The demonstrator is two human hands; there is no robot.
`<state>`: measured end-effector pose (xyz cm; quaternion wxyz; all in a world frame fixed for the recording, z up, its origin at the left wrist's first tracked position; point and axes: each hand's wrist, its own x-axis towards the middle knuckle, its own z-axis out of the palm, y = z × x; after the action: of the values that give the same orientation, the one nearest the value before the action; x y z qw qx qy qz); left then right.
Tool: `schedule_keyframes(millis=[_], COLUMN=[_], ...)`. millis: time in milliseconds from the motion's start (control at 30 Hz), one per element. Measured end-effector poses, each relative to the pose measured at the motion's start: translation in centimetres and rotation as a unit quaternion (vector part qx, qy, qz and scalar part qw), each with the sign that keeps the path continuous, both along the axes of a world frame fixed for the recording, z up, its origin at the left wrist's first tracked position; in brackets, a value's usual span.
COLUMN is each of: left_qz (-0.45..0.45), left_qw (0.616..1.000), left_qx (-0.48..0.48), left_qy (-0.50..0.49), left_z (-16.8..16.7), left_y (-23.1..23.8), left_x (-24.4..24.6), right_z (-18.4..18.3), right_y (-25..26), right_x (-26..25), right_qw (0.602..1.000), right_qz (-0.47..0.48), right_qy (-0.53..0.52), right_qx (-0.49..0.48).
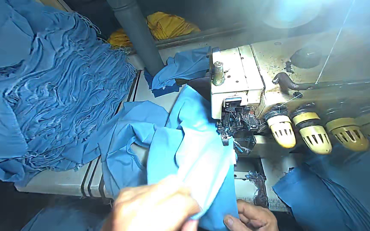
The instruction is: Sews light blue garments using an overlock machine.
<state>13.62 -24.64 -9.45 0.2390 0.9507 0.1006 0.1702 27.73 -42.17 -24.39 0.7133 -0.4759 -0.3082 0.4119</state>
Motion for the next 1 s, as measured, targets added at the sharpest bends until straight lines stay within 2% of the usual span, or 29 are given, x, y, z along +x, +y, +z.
schedule_keyframes(millis=[67, 167, 300, 400, 500, 600, 800, 1000], left_qz=[-0.018, -0.02, 0.002, 0.039, 0.09, 0.118, 0.099, 0.097], left_qw=[0.999, 0.998, 0.992, 0.989, 0.985, 0.978, 0.986, 0.971], left_qx=[-0.032, 0.005, 0.125, 0.142, 0.142, 0.17, 0.135, 0.215], left_qy=[0.032, 0.061, -0.001, -0.03, -0.023, -0.003, 0.012, -0.044], left_z=[-0.6, -2.3, -4.8, -5.7, -5.8, -5.5, -4.4, -6.0], left_y=[-1.1, -2.0, -0.9, 0.1, 0.7, 0.3, -1.3, -0.7], left_x=[0.5, 2.0, 5.0, 7.2, 8.3, 7.5, 5.4, 7.9], right_z=[-0.1, 0.6, 1.4, 0.8, 0.6, 1.5, 1.6, 0.7], right_y=[-0.2, 0.3, 2.6, 4.9, 6.1, 4.8, 3.0, 5.3], right_x=[0.3, 0.7, 1.5, 2.2, 2.3, 2.4, 2.2, 2.6], right_qw=[1.0, 1.0, 0.998, 0.995, 0.99, 0.993, 0.994, 0.983], right_qz=[0.008, -0.011, -0.061, -0.099, -0.132, -0.11, -0.077, -0.127], right_qy=[0.005, 0.013, 0.01, -0.01, -0.03, -0.045, -0.074, -0.119], right_qx=[0.021, 0.006, -0.014, 0.021, 0.035, 0.021, 0.021, 0.055])
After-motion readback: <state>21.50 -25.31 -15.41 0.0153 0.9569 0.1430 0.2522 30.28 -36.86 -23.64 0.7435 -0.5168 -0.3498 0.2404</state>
